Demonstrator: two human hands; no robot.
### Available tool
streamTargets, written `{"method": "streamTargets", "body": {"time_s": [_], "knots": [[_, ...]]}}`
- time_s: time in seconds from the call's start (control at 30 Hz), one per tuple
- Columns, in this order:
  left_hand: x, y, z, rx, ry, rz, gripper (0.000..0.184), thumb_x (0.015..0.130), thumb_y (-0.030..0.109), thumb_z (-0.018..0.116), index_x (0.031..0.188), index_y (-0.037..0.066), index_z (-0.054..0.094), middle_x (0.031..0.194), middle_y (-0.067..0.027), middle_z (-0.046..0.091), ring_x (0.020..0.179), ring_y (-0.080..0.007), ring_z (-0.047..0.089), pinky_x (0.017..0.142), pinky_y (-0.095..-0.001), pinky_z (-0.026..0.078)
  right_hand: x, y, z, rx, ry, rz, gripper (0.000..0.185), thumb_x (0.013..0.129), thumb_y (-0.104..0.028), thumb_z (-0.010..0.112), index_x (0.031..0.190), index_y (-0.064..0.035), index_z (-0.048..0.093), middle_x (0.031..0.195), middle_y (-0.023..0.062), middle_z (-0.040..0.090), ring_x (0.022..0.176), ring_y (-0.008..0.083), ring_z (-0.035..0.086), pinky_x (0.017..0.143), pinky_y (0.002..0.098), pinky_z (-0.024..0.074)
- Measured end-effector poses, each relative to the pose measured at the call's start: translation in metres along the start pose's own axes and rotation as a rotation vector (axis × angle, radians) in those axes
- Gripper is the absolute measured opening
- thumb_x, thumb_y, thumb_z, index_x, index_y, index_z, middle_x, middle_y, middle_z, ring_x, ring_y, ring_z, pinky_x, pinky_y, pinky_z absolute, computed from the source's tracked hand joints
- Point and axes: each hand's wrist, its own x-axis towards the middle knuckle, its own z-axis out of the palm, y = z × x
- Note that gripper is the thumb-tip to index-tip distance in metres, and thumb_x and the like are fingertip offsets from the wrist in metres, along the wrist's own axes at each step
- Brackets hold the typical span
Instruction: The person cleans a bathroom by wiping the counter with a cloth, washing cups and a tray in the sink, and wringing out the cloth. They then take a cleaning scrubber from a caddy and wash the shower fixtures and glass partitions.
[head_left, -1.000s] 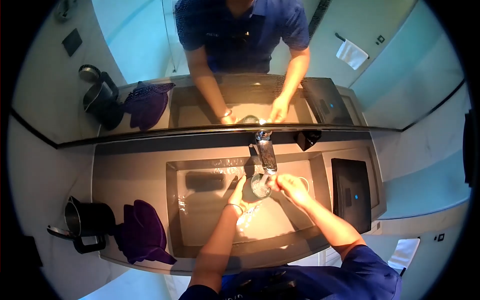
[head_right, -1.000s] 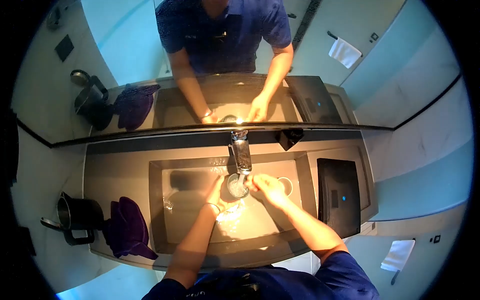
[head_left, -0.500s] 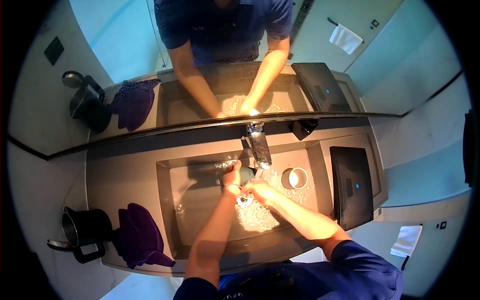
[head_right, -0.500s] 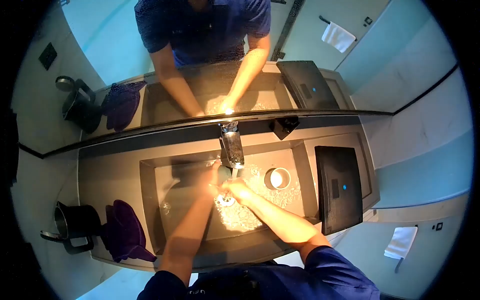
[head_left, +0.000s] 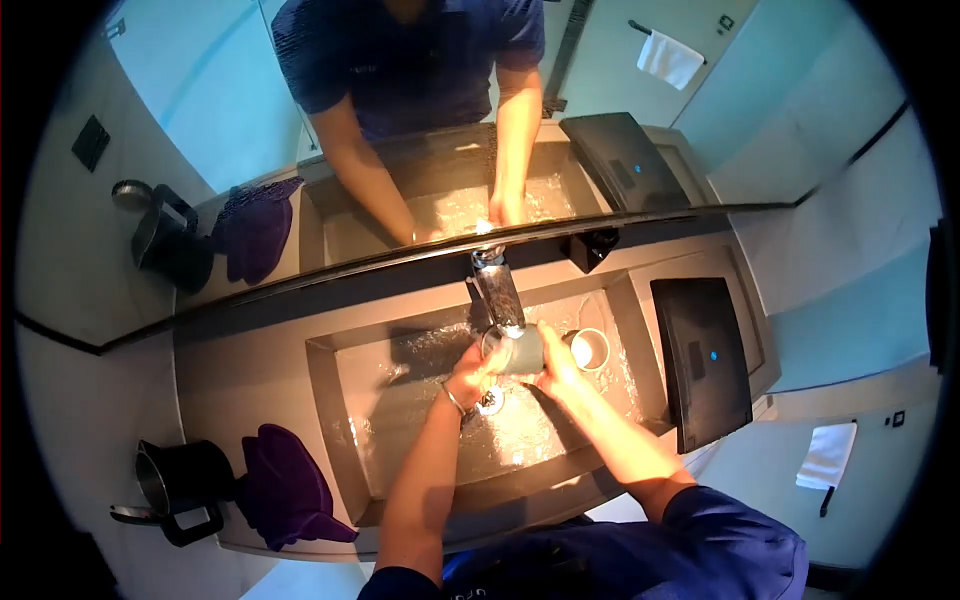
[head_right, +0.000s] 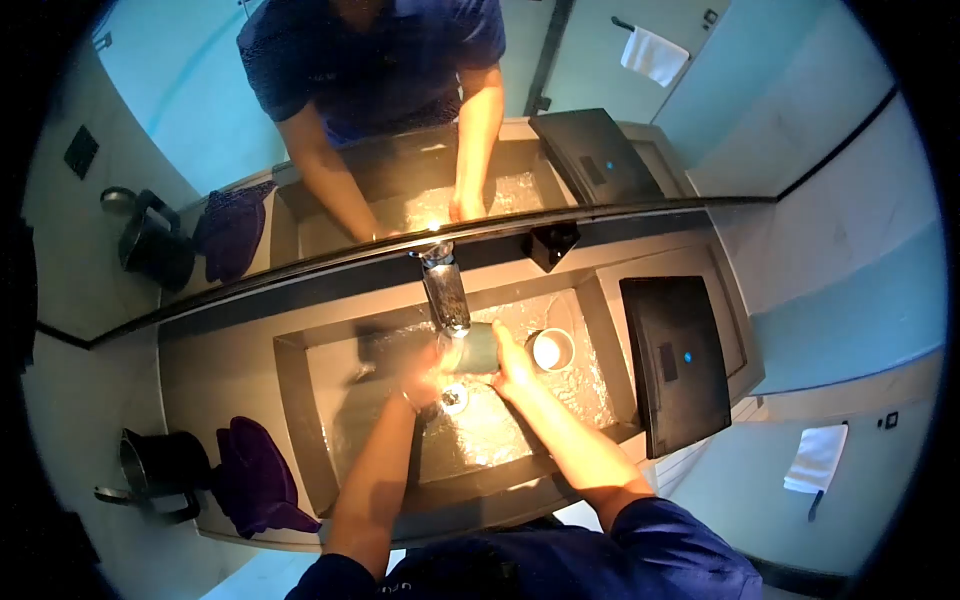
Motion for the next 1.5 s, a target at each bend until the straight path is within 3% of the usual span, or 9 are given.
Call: {"method": "streamTargets", "body": {"time_s": [0.2, 0.33, 0.4, 0.47, 0.57, 0.67, 0.93, 1.23, 1.5], "knots": [[0.050, -0.086, -0.053, -0.100, 0.099, 0.101, 0.039, 0.081, 0.033, 0.058, 0.106, 0.004, 0.051, 0.094, -0.0041, 0.058, 0.076, -0.0143, 0.055, 0.067, -0.0293, 0.047, -0.002, -0.002, 0.006, -0.162, 0.036, 0.099, 0.038, 0.086, -0.039, 0.042, 0.103, -0.0064, 0.050, 0.090, 0.0128, 0.057, 0.076, 0.0248, 0.059, 0.061, 0.0419, 0.0514], [0.010, -0.048, -0.032, -0.633, -0.132, -0.226, 0.052, 0.075, 0.055, 0.051, 0.101, 0.010, 0.055, 0.096, -0.0062, 0.060, 0.082, -0.0209, 0.058, 0.064, -0.0319, 0.050, -0.012, 0.004, 0.009, -1.062, -0.104, -0.648, 0.036, 0.083, -0.032, 0.046, 0.072, -0.0014, 0.060, 0.059, 0.0058, 0.055, 0.054, 0.0148, 0.054, 0.048, 0.0288, 0.0413], [0.009, -0.042, -0.034, 0.150, -0.348, 0.476, 0.054, 0.075, 0.055, 0.049, 0.106, 0.011, 0.051, 0.103, -0.0055, 0.057, 0.088, -0.0244, 0.057, 0.067, -0.0334, 0.049, -0.019, -0.003, 0.019, -1.175, -0.268, -0.802, 0.033, 0.080, -0.030, 0.053, 0.070, 0.0001, 0.061, 0.057, 0.0141, 0.056, 0.052, 0.0156, 0.057, 0.049, 0.0300, 0.0431], [0.031, -0.057, -0.038, -0.261, -0.097, -0.011, 0.053, 0.074, 0.047, 0.055, 0.110, 0.009, 0.047, 0.106, -0.0097, 0.055, 0.087, -0.0282, 0.056, 0.068, -0.0331, 0.049, -0.004, -0.005, 0.024, -0.894, -0.034, -0.460, 0.031, 0.078, -0.028, 0.056, 0.070, 0.0020, 0.060, 0.062, 0.0095, 0.059, 0.053, 0.0144, 0.056, 0.046, 0.0273, 0.0430], [0.006, -0.024, -0.005, 1.092, 0.317, 0.413, 0.060, 0.060, 0.023, 0.074, 0.109, 0.005, 0.043, 0.103, -0.0152, 0.050, 0.091, -0.0274, 0.052, 0.076, -0.0329, 0.044, 0.018, -0.015, 0.023, -0.412, 0.070, 0.015, 0.024, 0.079, -0.022, 0.054, 0.080, 0.0008, 0.059, 0.073, 0.0076, 0.060, 0.059, 0.0129, 0.055, 0.051, 0.0249, 0.0429], [0.008, -0.046, -0.022, 0.869, 0.234, 0.659, 0.065, 0.057, 0.022, 0.074, 0.110, 0.005, 0.042, 0.108, -0.0149, 0.046, 0.095, -0.0275, 0.048, 0.082, -0.0343, 0.041, 0.025, -0.005, 0.015, -0.543, -0.104, -0.166, 0.023, 0.080, -0.021, 0.052, 0.082, 0.0019, 0.059, 0.072, 0.0068, 0.060, 0.058, 0.0129, 0.055, 0.053, 0.0246, 0.0434], [0.020, -0.038, -0.055, -0.522, -0.171, -0.577, 0.031, 0.075, 0.048, 0.047, 0.081, 0.018, 0.056, 0.071, 0.0034, 0.057, 0.052, -0.0092, 0.051, 0.031, -0.0174, 0.027, -0.016, -0.040, 0.011, -1.998, -0.903, -1.433, 0.037, 0.079, -0.036, 0.052, 0.081, 0.0013, 0.057, 0.087, 0.0169, 0.057, 0.090, 0.0291, 0.053, 0.092, 0.0456, 0.0311], [0.007, -0.038, -0.051, -0.142, 0.098, -0.289, 0.034, 0.076, 0.041, 0.052, 0.099, 0.016, 0.052, 0.082, -0.0008, 0.057, 0.059, -0.0158, 0.054, 0.035, -0.0214, 0.038, -0.022, 0.017, 0.006, -1.277, -0.572, -0.127, 0.053, 0.090, -0.045, 0.029, 0.114, -0.0001, 0.046, 0.114, 0.0180, 0.049, 0.106, 0.0276, 0.048, 0.087, 0.0367, 0.0395], [-0.069, 0.049, -0.033, 1.213, 0.261, 0.468, 0.064, 0.058, 0.020, 0.069, 0.113, 0.004, 0.040, 0.105, -0.0175, 0.044, 0.098, -0.0344, 0.045, 0.085, -0.0377, 0.040, -0.024, 0.030, -0.029, -0.734, -0.320, -0.369, 0.035, 0.090, -0.032, 0.042, 0.099, -0.0015, 0.056, 0.100, 0.0114, 0.056, 0.084, 0.0178, 0.056, 0.078, 0.0292, 0.0420]]}}
